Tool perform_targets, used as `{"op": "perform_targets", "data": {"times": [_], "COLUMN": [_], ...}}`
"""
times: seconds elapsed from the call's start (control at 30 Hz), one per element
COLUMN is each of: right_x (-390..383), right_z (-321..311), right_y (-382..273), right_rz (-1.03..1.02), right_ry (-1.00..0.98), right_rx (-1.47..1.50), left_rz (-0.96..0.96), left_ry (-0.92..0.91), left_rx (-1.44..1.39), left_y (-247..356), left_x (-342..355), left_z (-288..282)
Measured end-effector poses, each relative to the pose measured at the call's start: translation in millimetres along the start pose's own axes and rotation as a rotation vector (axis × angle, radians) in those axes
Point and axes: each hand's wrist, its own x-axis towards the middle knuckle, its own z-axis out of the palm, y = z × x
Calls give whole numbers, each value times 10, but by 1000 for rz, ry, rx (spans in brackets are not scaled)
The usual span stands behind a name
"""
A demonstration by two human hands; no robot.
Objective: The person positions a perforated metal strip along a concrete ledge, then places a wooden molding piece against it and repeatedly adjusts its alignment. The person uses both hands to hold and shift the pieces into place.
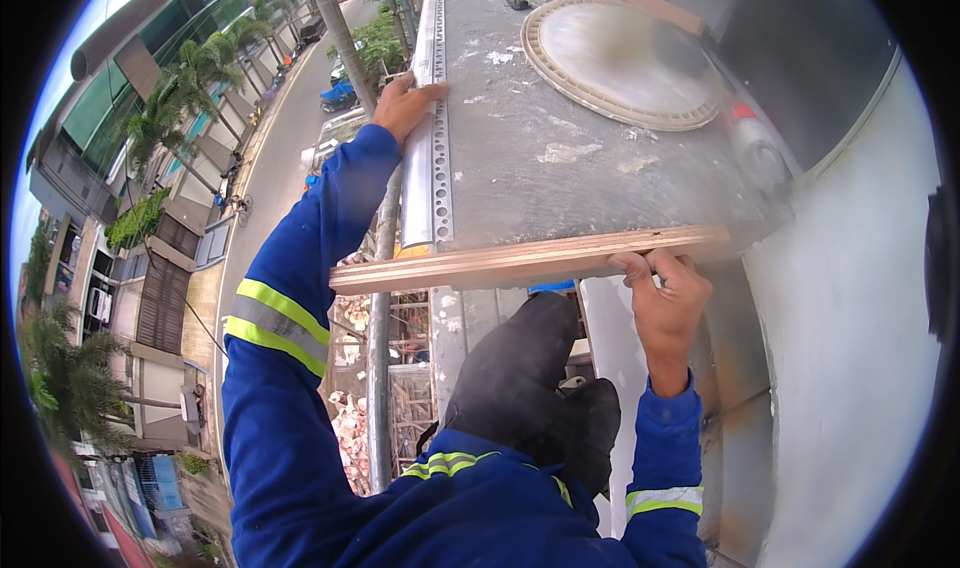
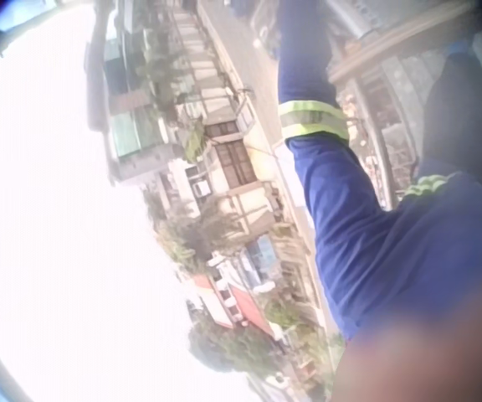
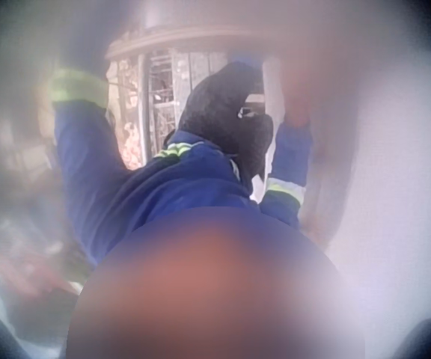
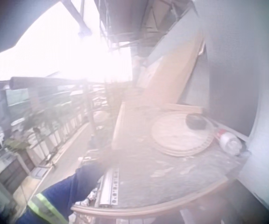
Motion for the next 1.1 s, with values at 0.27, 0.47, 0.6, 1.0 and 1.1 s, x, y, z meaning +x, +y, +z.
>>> {"op": "perform_targets", "data": {"times": [0.27, 0.47, 0.6, 1.0, 1.1], "right_x": [-11, -14, -3, -13, -17], "right_z": [21, 17, 22, 53, 44], "right_y": [71, 64, 62, 64, 64], "right_rz": [-17, -13, -18, 24, 34], "right_ry": [6, 3, 6, 30, 11], "right_rx": [-17, -18, -9, 21, 20], "left_rz": [-30, -89, -81, -207, -207], "left_ry": [-56, -18, 42, 29, -36], "left_rx": [-18, -25, -38, 124, 75], "left_y": [14, 134, 148, 145, 163], "left_x": [0, -69, -58, 256, 199], "left_z": [-14, 13, 41, -36, -29]}}
